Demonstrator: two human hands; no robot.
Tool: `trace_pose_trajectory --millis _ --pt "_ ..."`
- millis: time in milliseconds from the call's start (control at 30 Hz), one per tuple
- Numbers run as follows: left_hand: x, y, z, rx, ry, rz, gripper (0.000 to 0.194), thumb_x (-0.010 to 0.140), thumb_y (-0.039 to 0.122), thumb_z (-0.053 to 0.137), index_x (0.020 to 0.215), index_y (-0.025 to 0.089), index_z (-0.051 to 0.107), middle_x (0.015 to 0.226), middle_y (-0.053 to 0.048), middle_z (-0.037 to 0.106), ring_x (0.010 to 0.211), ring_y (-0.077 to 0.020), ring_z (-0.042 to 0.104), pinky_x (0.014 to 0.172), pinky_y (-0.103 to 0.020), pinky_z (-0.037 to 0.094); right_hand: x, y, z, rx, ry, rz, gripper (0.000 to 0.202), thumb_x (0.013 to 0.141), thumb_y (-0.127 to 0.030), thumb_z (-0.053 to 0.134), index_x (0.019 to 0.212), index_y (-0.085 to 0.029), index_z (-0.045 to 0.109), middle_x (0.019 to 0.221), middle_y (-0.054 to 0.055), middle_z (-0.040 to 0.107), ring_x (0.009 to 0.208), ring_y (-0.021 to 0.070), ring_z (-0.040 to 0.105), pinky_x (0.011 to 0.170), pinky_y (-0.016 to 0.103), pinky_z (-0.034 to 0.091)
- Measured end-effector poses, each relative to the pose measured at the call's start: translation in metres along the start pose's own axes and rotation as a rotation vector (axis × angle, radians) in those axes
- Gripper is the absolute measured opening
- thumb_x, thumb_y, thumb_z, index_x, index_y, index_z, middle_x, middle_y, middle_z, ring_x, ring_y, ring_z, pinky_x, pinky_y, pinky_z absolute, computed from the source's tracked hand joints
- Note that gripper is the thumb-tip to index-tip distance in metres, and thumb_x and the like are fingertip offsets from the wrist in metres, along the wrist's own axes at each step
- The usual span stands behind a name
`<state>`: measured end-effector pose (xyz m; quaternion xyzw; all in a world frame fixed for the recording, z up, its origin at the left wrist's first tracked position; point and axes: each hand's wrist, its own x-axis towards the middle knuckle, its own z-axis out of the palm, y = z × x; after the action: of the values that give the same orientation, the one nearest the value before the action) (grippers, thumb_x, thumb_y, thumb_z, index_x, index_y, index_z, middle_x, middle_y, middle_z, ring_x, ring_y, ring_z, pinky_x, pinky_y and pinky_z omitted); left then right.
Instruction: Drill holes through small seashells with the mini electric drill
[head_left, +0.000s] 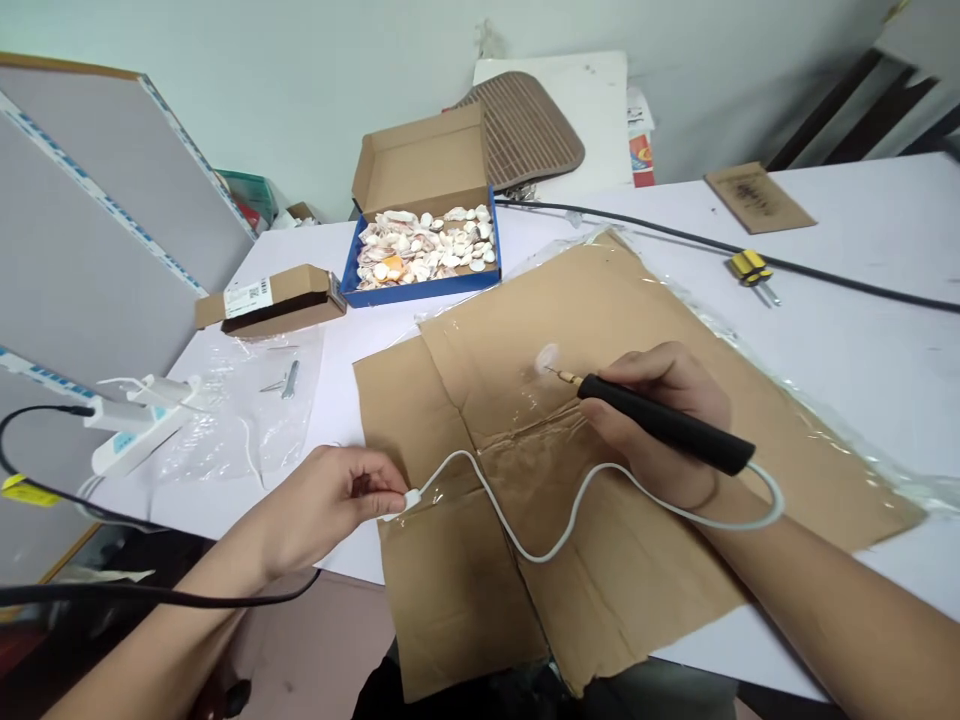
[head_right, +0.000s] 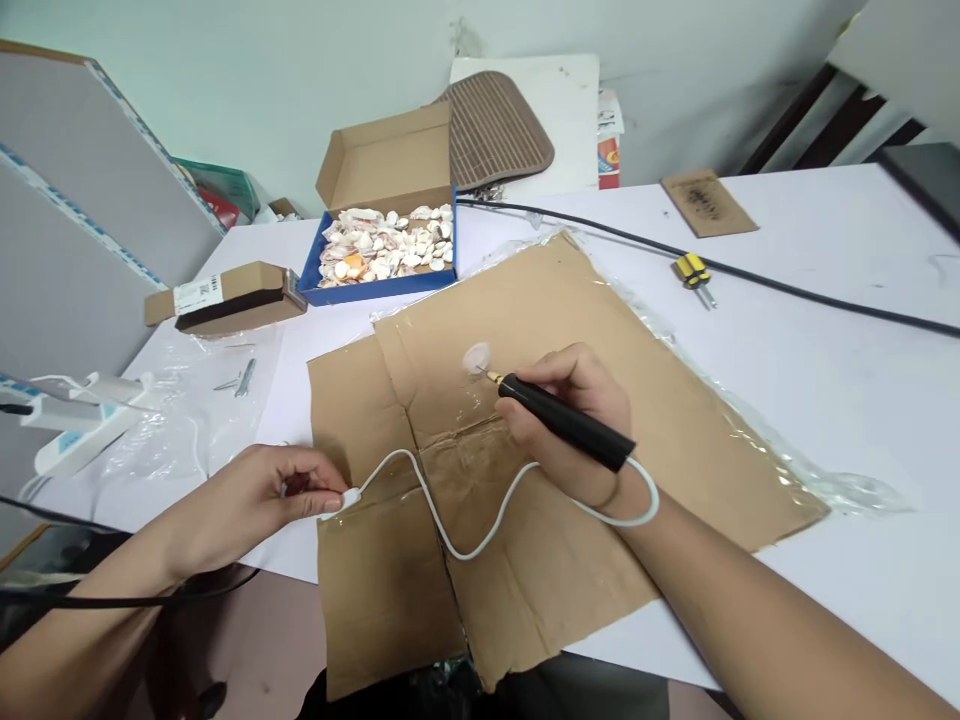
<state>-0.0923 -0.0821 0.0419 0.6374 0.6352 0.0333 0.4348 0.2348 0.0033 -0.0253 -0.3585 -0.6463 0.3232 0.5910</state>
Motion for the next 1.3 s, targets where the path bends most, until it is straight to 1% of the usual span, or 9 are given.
trace_pose_trajectory --millis 233,367,433,500,633,700,900,1100,1300 --pt "0.005 -0.017 -0.003 -0.159 0.009 -0.022 0.026 0.084 0.052 0.085 0.087 0.025 0.084 0.079 -0.003 0.083 0.075 -0.0235 0.077 0.068 -0.032 0.060 0.001 -0.003 -0.001 0.077 0.003 0.067 0.021 0.085 -0.029 0.090 0.093 -0.025 0.071 0.075 -0.002 0.069 0.058 0.0137 0.062 0.052 0.027 0.051" --pt "0.014 -0.010 -0.019 -0.045 0.368 0.281 0.025 0.091 0.052 0.084 0.098 0.029 0.085 0.076 -0.003 0.081 0.063 -0.0212 0.070 0.053 -0.029 0.052 0.001 -0.003 -0.002 0.107 -0.004 0.118 0.024 0.086 -0.033 0.092 0.093 -0.025 0.070 0.075 -0.001 0.068 0.060 0.0143 0.062 0.053 0.027 0.051" --pt "0.022 0.007 -0.025 0.084 0.538 0.378 0.024 0.091 0.053 0.086 0.099 0.031 0.084 0.082 -0.002 0.082 0.065 -0.0204 0.068 0.055 -0.030 0.051 0.000 -0.003 -0.003 0.116 -0.024 0.127 0.023 0.086 -0.032 0.090 0.095 -0.025 0.070 0.075 -0.001 0.068 0.060 0.0144 0.061 0.054 0.028 0.052" --pt "0.035 0.028 -0.025 0.147 0.595 0.474 0.024 0.094 0.051 0.085 0.108 0.032 0.083 0.099 -0.003 0.084 0.082 -0.0228 0.073 0.066 -0.032 0.057 -0.001 -0.002 -0.004 0.112 -0.052 0.133 0.022 0.086 -0.028 0.089 0.096 -0.025 0.070 0.076 -0.001 0.068 0.060 0.0143 0.060 0.054 0.028 0.052" --pt "0.072 0.062 -0.013 0.137 0.516 0.708 0.049 0.090 0.045 0.093 0.133 0.030 0.076 0.136 -0.008 0.079 0.129 -0.0300 0.071 0.113 -0.047 0.058 0.000 -0.006 -0.008 0.112 -0.100 0.129 0.021 0.087 -0.019 0.086 0.098 -0.026 0.070 0.077 -0.002 0.069 0.060 0.0137 0.060 0.054 0.026 0.051" --pt "0.092 0.070 -0.005 0.105 0.422 0.835 0.060 0.088 0.043 0.095 0.141 0.030 0.071 0.142 -0.009 0.077 0.137 -0.0316 0.068 0.120 -0.050 0.055 0.001 -0.009 -0.010 0.117 -0.126 0.128 0.022 0.088 -0.016 0.085 0.098 -0.027 0.069 0.077 -0.002 0.070 0.059 0.0134 0.061 0.053 0.026 0.051" --pt "0.123 0.062 0.014 -0.079 0.281 0.874 0.054 0.095 0.029 0.089 0.145 0.030 0.070 0.144 -0.009 0.077 0.137 -0.0291 0.071 0.117 -0.049 0.059 0.002 -0.011 -0.010 0.148 -0.146 0.092 0.022 0.087 -0.016 0.084 0.097 -0.026 0.067 0.073 -0.004 0.066 0.057 0.0121 0.058 0.053 0.025 0.049" --pt "0.124 0.055 0.016 -0.174 0.320 0.856 0.032 0.097 0.026 0.087 0.128 0.029 0.080 0.126 -0.007 0.085 0.118 -0.0264 0.081 0.104 -0.043 0.066 0.001 -0.012 -0.007 0.209 -0.182 0.117 0.023 0.087 -0.013 0.082 0.099 -0.026 0.067 0.073 -0.004 0.067 0.057 0.0120 0.061 0.051 0.024 0.049" --pt "0.126 0.055 0.015 -0.159 0.343 0.858 0.033 0.095 0.030 0.089 0.126 0.028 0.081 0.122 -0.008 0.086 0.111 -0.0265 0.082 0.097 -0.042 0.067 0.001 -0.015 -0.008 0.203 -0.205 0.140 0.025 0.086 -0.015 0.085 0.098 -0.027 0.067 0.075 -0.003 0.069 0.057 0.0132 0.062 0.051 0.026 0.051"
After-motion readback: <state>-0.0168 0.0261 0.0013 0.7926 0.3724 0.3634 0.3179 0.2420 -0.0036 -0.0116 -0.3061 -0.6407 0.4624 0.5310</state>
